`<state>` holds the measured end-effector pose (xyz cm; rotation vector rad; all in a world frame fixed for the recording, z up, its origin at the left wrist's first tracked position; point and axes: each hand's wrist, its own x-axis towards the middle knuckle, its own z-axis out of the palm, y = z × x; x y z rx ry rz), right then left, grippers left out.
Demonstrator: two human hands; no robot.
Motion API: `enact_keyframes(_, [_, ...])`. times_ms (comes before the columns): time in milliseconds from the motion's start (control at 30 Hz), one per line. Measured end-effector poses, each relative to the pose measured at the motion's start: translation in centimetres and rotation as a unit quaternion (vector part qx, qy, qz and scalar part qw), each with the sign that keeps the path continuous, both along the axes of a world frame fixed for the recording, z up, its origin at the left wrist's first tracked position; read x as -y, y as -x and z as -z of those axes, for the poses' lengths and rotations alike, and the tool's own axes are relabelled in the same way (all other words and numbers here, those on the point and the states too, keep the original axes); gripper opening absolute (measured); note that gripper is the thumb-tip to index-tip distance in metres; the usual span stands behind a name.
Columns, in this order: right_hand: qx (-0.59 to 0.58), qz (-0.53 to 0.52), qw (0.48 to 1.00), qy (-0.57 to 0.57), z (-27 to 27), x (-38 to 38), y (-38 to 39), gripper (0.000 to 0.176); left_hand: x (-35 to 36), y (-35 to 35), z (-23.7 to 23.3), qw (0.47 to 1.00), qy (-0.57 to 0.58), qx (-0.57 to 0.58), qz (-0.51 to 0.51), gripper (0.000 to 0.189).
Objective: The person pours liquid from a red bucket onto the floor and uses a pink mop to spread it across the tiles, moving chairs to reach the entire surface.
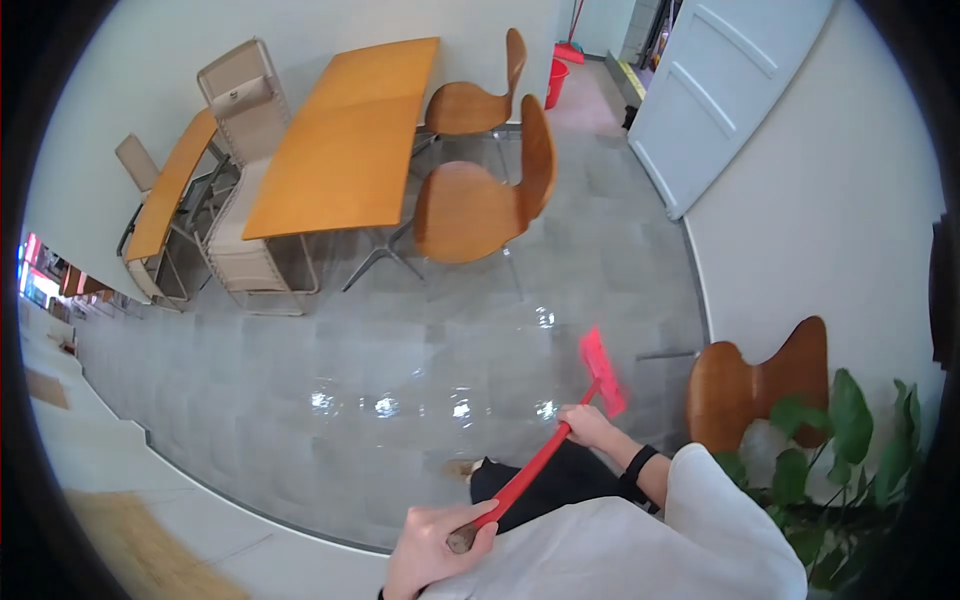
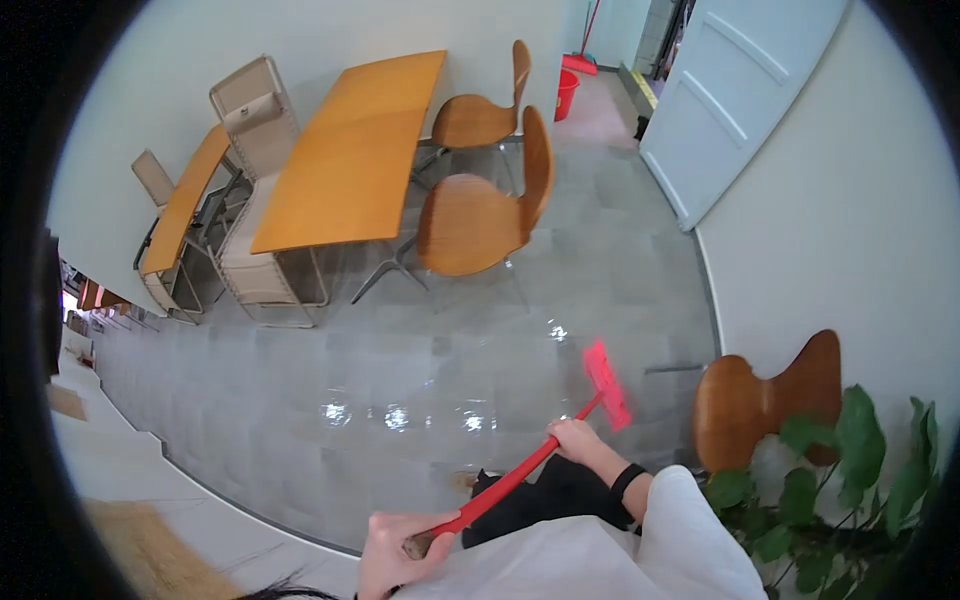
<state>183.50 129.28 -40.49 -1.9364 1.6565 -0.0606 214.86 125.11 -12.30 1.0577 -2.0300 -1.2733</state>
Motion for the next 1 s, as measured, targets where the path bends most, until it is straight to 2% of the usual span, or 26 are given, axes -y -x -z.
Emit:
enact_keyframes(133, [0.019, 0.067, 0.998, 0.013, -1.8, -3.2, 9.2, 0.022, 0.9, 11.6, -0.3, 0.985, 0.145, -0.081, 0.053, 0.014])
enact_keyframes(267, [0.079, 0.118, 0.986, 0.086, -2.1, -3.9, 16.9, 0.026, 2.1, 21.0, -1.3, 0.972, 0.203, -0.104, 0.054, 0.010])
enact_keyframes(433, [0.067, 0.125, 0.986, 0.089, -2.4, 1.7, 24.5, 0.024, 4.6, 29.0, -0.5, 0.964, 0.248, -0.091, -0.006, 0.012])
enact_keyframes(533, [0.083, 0.154, 0.976, 0.129, -0.6, 7.0, 28.6, 0.023, 7.0, 33.0, 0.9, 0.959, 0.261, -0.101, -0.050, 0.013])
enact_keyframes(633, [0.096, 0.161, 0.971, 0.147, -0.6, 13.5, 32.8, 0.022, 11.2, 37.8, 1.9, 0.953, 0.236, -0.170, -0.087, 0.011])
enact_keyframes(733, [0.102, 0.167, 0.968, 0.159, -1.0, 20.0, 38.0, 0.020, 17.4, 44.3, 2.7, 0.938, 0.155, -0.308, -0.026, 0.006])
enact_keyframes(767, [0.109, 0.167, 0.967, 0.161, -0.5, 21.7, 40.0, 0.020, 19.8, 46.7, 2.9, 0.924, 0.120, -0.362, 0.025, 0.006])
enact_keyframes(867, [0.113, 0.169, 0.967, 0.154, 0.8, 26.2, 47.0, 0.019, 25.9, 53.9, 3.1, 0.907, 0.016, -0.403, 0.118, 0.025])
enact_keyframes(1000, [0.094, 0.216, 0.962, 0.141, -0.5, 30.9, 54.6, 0.018, 32.2, 62.1, 3.3, 0.881, -0.041, -0.446, 0.153, 0.022])
